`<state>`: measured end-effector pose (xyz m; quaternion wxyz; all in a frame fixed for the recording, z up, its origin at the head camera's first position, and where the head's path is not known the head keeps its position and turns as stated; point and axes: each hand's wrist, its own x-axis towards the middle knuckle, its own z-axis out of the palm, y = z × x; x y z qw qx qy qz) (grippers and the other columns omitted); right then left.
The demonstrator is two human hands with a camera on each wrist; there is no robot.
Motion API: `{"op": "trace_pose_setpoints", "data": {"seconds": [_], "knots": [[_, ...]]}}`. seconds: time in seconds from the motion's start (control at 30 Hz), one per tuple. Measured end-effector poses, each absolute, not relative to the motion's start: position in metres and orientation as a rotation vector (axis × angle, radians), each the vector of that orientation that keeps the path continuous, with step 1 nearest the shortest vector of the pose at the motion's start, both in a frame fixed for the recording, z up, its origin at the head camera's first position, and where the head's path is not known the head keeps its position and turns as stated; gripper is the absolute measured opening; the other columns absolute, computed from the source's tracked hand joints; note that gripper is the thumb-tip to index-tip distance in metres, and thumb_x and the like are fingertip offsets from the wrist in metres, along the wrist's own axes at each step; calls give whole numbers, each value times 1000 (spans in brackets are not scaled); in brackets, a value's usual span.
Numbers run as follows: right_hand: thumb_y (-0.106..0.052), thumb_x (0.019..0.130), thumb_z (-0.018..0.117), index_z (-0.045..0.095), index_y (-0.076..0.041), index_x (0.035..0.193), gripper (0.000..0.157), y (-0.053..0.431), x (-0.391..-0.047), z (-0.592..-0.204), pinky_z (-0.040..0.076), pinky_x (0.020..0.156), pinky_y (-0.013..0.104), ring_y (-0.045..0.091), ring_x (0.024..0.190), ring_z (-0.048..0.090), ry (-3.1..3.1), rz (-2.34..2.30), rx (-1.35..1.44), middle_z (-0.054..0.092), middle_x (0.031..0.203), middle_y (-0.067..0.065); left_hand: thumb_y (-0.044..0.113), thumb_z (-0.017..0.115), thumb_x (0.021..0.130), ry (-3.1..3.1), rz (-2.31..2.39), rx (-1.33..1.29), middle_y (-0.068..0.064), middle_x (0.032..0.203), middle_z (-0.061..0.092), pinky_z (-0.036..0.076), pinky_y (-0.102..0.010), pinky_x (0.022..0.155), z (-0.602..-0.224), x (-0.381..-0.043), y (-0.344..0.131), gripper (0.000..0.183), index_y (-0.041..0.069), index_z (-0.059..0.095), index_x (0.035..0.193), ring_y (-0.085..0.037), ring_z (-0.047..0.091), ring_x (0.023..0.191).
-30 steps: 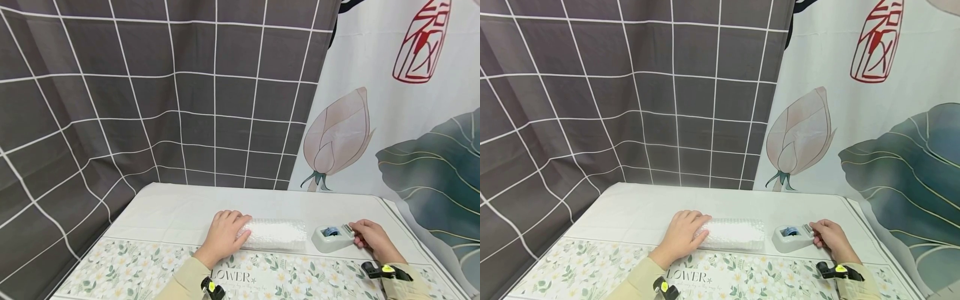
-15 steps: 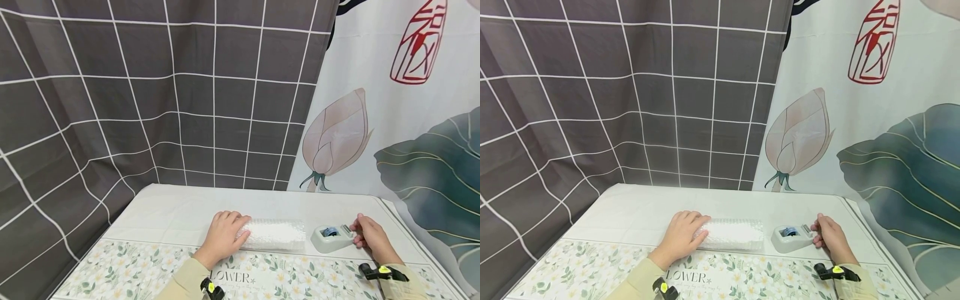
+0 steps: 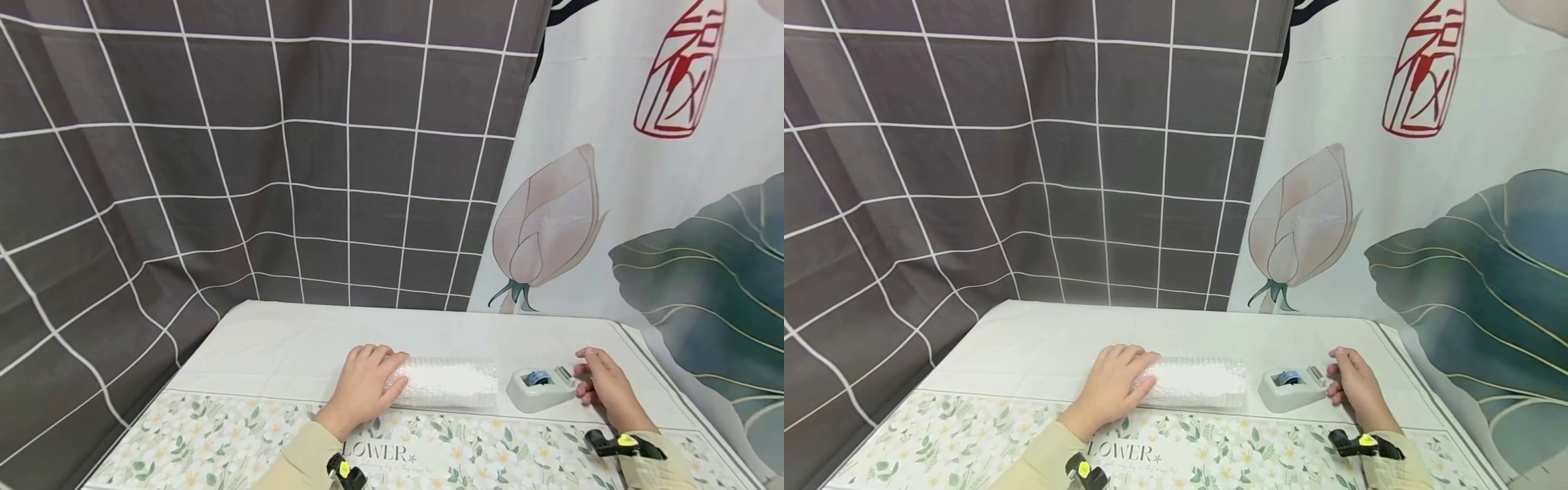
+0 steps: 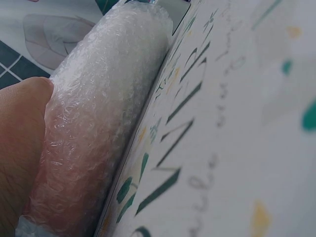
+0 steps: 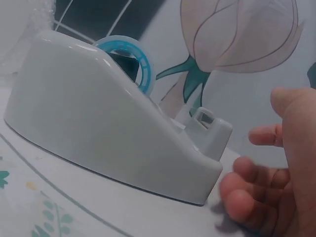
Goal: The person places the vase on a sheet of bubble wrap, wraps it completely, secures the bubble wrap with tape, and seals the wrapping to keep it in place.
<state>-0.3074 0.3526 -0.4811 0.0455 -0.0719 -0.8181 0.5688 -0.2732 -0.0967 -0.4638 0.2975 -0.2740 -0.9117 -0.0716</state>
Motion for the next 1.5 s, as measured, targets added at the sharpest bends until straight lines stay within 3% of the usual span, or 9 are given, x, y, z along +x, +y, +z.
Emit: {"op": "trace_pose_setpoints", "data": {"seconds": [0.13,0.23,0.37,0.43,0.5,0.6,0.93,1.13,1.5], "knots": [[-60,91,29,37,-6,127,65,347,-305,-485,43,41,31,11,49,46,-2475,1624,-251,47,83,11,49,39,92,-2426,-177,-727,5,105,55,35,-43,91,-464,-272,-98,41,29,54,124,-17,51,99],[-61,90,30,41,-8,128,66,341,-304,-487,40,41,30,10,50,45,-2467,1508,-342,48,83,11,49,40,92,-2420,-170,-728,5,105,55,36,-43,91,-464,-272,-98,41,29,54,124,-17,51,98],[-56,92,31,47,-9,128,61,336,-302,-489,41,53,24,15,74,51,-2434,1342,-434,55,101,15,49,40,92,-2417,-169,-732,5,105,55,36,-43,91,-463,-273,-98,41,29,54,124,-17,51,98],[-49,94,34,51,-9,123,52,333,-300,-488,39,55,21,14,77,49,-2382,1272,-439,57,96,12,49,39,92,-2419,-166,-731,5,105,55,36,-43,91,-464,-273,-98,41,29,54,124,-17,51,98],[-43,95,38,55,-10,117,43,328,-296,-488,35,51,21,14,68,47,-2319,1224,-417,55,79,8,49,39,92,-2419,-166,-729,5,105,55,36,-43,91,-464,-274,-97,41,29,54,124,-17,51,98],[-37,94,45,58,-10,108,33,320,-290,-486,28,43,25,14,50,35,-2230,1155,-367,38,58,2,49,40,92,-2416,-167,-728,5,104,55,36,-43,91,-464,-274,-97,41,29,55,124,-17,51,98],[-19,90,55,64,-12,94,11,293,-280,-485,25,43,24,9,42,27,-2088,1018,-122,33,50,-2,48,41,91,-2406,-163,-727,5,104,55,36,-43,90,-463,-274,-97,40,28,55,124,-18,51,97],[-12,88,58,64,-13,94,8,282,-273,-485,24,42,22,5,41,26,-2089,980,24,32,49,-6,49,40,92,-2419,-155,-729,4,105,55,36,-43,90,-462,-272,-96,42,28,55,124,-18,51,97],[2,83,60,63,-11,101,22,260,-264,-486,25,39,16,-1,40,24,-2089,986,441,31,50,-14,49,42,91,-2419,-169,-755,3,105,55,36,-44,90,-460,-271,-97,45,29,51,130,-19,51,97]]}}
